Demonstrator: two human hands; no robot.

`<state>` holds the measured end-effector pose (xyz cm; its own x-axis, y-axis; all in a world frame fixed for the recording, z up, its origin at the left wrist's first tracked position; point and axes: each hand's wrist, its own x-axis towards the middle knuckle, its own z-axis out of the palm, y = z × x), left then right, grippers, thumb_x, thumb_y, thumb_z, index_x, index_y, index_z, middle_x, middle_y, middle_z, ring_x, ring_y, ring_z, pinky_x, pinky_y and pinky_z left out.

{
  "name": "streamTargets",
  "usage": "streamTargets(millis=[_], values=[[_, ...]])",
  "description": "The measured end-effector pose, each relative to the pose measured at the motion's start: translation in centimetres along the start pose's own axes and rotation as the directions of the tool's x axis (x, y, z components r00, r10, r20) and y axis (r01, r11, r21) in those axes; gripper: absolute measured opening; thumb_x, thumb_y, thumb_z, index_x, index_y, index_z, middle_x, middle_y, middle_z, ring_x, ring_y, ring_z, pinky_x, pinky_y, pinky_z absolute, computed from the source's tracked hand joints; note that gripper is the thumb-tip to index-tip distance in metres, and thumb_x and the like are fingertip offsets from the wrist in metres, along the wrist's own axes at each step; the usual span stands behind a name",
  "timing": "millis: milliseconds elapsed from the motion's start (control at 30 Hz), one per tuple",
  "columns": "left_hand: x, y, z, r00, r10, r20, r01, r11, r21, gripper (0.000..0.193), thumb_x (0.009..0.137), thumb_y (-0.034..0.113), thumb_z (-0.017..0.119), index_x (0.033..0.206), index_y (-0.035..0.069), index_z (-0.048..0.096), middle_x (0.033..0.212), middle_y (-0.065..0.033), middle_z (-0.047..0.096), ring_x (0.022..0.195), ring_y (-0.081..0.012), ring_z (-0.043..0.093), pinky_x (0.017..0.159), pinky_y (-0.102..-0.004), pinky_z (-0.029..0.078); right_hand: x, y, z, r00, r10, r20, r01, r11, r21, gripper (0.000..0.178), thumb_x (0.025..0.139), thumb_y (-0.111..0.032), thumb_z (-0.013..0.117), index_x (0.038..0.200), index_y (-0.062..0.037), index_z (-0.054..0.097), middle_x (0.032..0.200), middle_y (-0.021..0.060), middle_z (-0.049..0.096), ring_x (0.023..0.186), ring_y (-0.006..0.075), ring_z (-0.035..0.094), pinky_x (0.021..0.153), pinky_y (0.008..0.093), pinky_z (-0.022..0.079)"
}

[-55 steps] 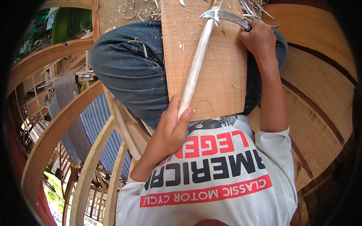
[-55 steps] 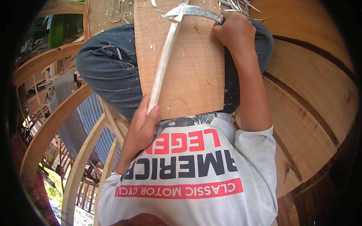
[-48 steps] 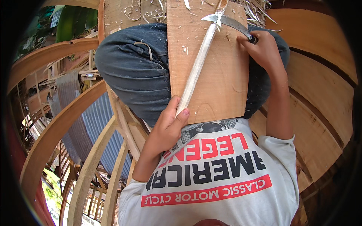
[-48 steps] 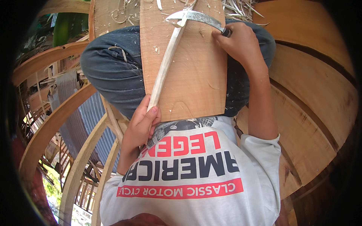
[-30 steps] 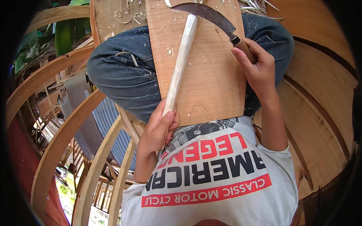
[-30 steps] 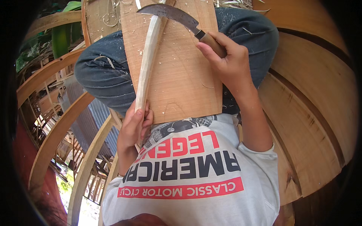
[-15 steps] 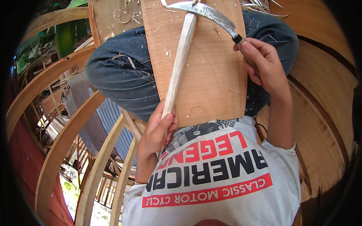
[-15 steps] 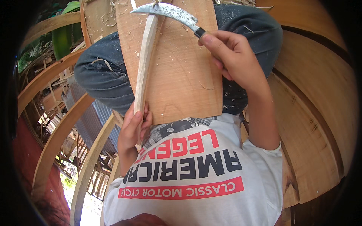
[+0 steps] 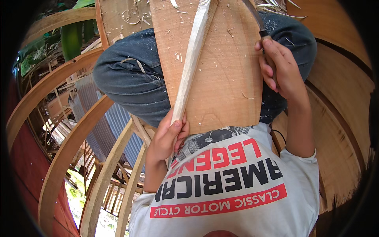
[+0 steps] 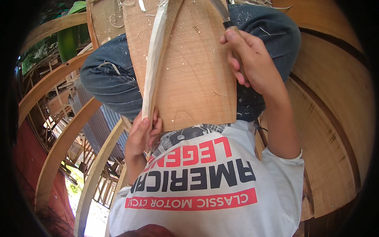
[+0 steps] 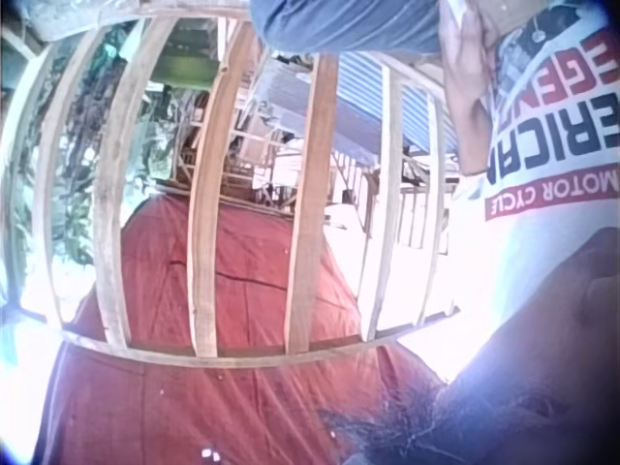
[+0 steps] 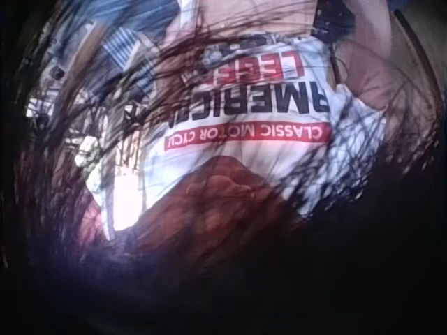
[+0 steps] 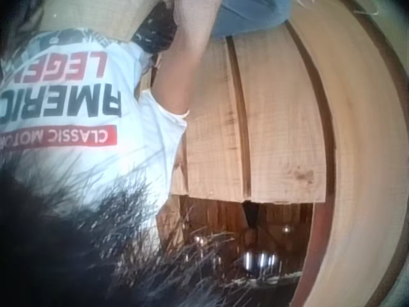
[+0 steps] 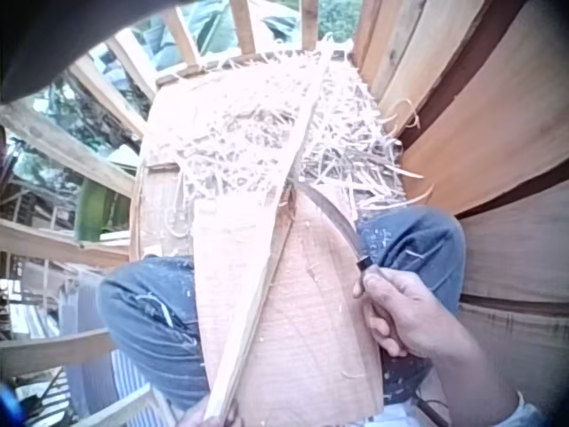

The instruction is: The person sits cross-legged and uses a curved knife to shave thin strips from a long wooden stick held against a board on the lap. Wood shavings accumulate on the board as the person repeatedly draws the blade along the stick's length.

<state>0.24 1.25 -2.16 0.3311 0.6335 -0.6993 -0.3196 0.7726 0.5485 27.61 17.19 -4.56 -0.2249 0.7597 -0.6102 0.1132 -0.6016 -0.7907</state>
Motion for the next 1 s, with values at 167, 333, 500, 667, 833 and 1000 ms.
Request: streamTargets(millis=[167,333,500,667,833,1000], values=[[-0.3,-0.5,0.0,1.0,0.005,0.003,-0.005,0.999,-0.041,0.037,0.099,0.041,0.041,0.102,0.004,0.041,0.064,-0.0021,0.04,0.041,-0.0039,0.032,0.037,-0.017,0.027,-0.2,-0.4,-1.4,0.999,-0.041,-0.013,0.042,0.994,0.099,0.03,0.095,-0.033,0.054,0.089,-0.0041,0.06,0.05,-0.0042,0.041,0.034,0.0019,0.032,0.033,0.018,0.024],[-0.3,0.0,0.3,1.0,-0.017,-0.005,0.017,0.999,-0.032,0.037,0.099,0.041,0.041,0.102,0.004,0.041,0.064,-0.002,0.04,0.041,-0.0038,0.032,0.036,-0.0171,0.027,-1.5,-1.3,-0.1,0.982,0.068,0.178,-0.054,0.995,-0.084,0.022,0.092,-0.026,0.061,0.092,-0.004,0.059,0.053,-0.005,0.045,0.038,0.0012,0.038,0.035,0.018,0.028],[-0.3,-0.1,0.2,1.0,-0.026,0.009,0.027,0.995,-0.092,0.036,0.099,0.04,0.042,0.102,0.004,0.041,0.065,-0.0019,0.041,0.041,-0.0037,0.034,0.035,-0.0172,0.029,-2.3,0.1,1.9,0.953,0.031,0.302,-0.04,0.999,0.026,0.022,0.092,-0.022,0.061,0.103,-0.0029,0.056,0.059,-0.0043,0.05,0.046,0.0015,0.044,0.041,0.0184,0.033],[-0.2,-0.1,-0.4,0.997,-0.031,0.069,0.043,0.981,-0.191,0.036,0.099,0.039,0.042,0.103,0.004,0.041,0.067,-0.0016,0.041,0.042,-0.0033,0.036,0.035,-0.017,0.03,-3.1,0.8,2.8,0.967,0.03,0.252,-0.004,0.995,-0.103,0.02,0.094,-0.022,0.057,0.1,-0.0029,0.058,0.056,0.0005,0.053,0.05,0.0076,0.051,0.048,0.0223,0.04],[-0.3,-0.2,-0.6,0.997,-0.036,0.068,0.05,0.976,-0.211,0.035,0.1,0.039,0.041,0.103,0.004,0.041,0.067,-0.0009,0.041,0.042,-0.003,0.036,0.035,-0.0168,0.03,-3.7,1.0,3.7,0.939,-0.292,0.184,0.345,0.771,-0.535,0.022,0.09,-0.024,0.061,0.097,-0.003,0.06,0.062,0.0127,0.058,0.052,0.0254,0.057,0.05,0.0308,0.045],[-0.4,-0.3,0.0,1.0,-0.016,0.021,0.018,0.996,-0.086,0.034,0.101,0.038,0.038,0.103,0.004,0.042,0.067,-0.0005,0.041,0.043,-0.0025,0.035,0.036,-0.0166,0.029,-3.5,1.8,4.8,0.875,-0.464,0.14,0.396,0.517,-0.759,0.027,0.087,-0.03,0.065,0.082,-0.005,0.058,0.059,0.0102,0.058,0.051,0.0282,0.058,0.046,0.0344,0.044]])
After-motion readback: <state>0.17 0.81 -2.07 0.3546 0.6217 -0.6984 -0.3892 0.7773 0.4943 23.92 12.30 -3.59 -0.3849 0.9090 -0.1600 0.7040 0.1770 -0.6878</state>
